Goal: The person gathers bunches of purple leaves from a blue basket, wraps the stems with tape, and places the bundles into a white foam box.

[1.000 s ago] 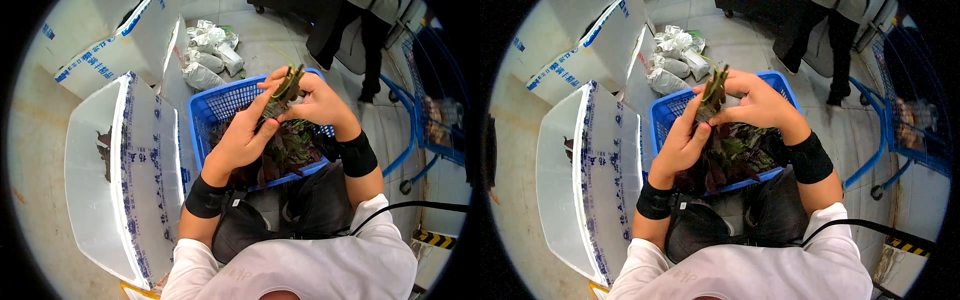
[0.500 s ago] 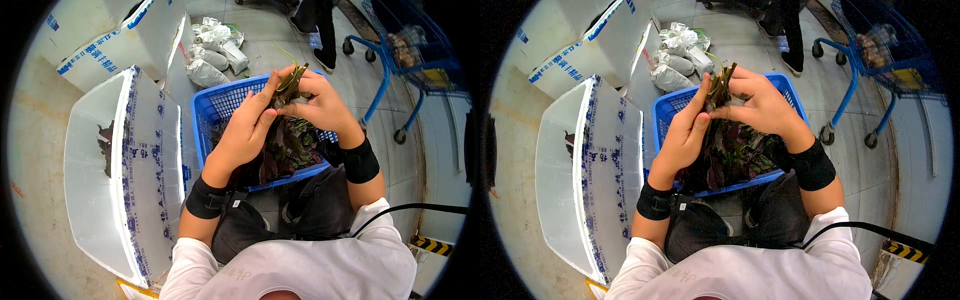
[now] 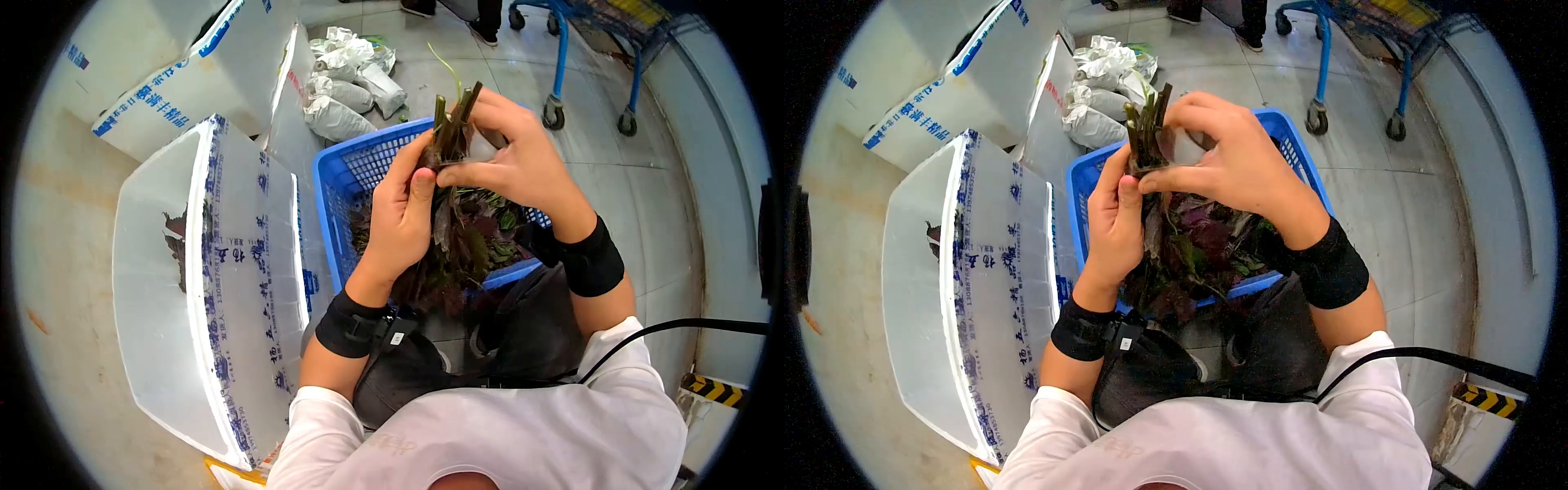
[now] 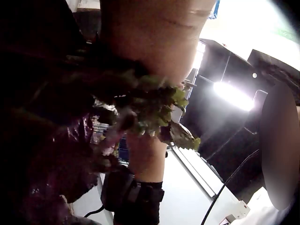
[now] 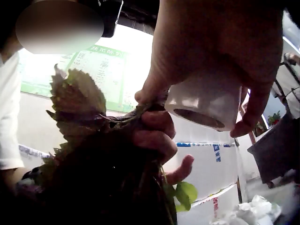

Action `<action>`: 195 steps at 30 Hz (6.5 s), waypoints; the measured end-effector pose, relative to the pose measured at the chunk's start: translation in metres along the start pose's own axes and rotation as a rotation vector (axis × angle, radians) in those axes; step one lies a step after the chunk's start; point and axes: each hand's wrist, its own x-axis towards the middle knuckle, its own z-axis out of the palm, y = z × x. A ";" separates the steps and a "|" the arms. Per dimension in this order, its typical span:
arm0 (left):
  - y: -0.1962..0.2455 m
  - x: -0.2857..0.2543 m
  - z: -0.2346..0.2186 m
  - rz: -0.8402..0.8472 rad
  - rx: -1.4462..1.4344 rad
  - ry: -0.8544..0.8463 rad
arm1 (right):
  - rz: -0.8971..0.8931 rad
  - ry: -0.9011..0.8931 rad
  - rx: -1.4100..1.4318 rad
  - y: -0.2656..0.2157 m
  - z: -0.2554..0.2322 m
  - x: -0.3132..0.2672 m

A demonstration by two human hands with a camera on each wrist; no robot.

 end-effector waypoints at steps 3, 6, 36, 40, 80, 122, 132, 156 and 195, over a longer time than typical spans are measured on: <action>0.001 -0.001 0.001 -0.019 -0.018 -0.034 | 0.031 -0.025 0.062 0.004 -0.005 -0.003; 0.003 -0.001 0.003 -0.082 -0.131 -0.063 | 0.059 -0.061 0.122 0.008 -0.008 -0.008; 0.016 -0.001 -0.009 -0.249 -0.318 -0.192 | 0.023 0.057 0.018 0.004 -0.004 -0.007; 0.014 0.000 -0.007 -0.244 -0.314 -0.210 | 0.009 0.099 -0.075 0.010 -0.003 -0.008; -0.001 -0.002 -0.012 -0.280 -0.389 -0.085 | 0.071 0.021 0.106 0.007 -0.003 -0.009; 0.018 -0.003 -0.018 -0.167 -0.053 -0.262 | 0.189 -0.001 0.140 0.000 -0.002 -0.007; 0.012 -0.004 -0.010 -0.237 -0.263 -0.209 | 0.527 -0.078 0.566 -0.015 -0.014 -0.007; 0.015 -0.006 0.005 -0.167 -0.417 -0.147 | 0.468 -0.142 0.672 -0.015 -0.015 -0.011; 0.015 -0.006 0.001 -0.108 0.026 -0.327 | 0.288 -0.120 0.340 0.009 -0.018 -0.016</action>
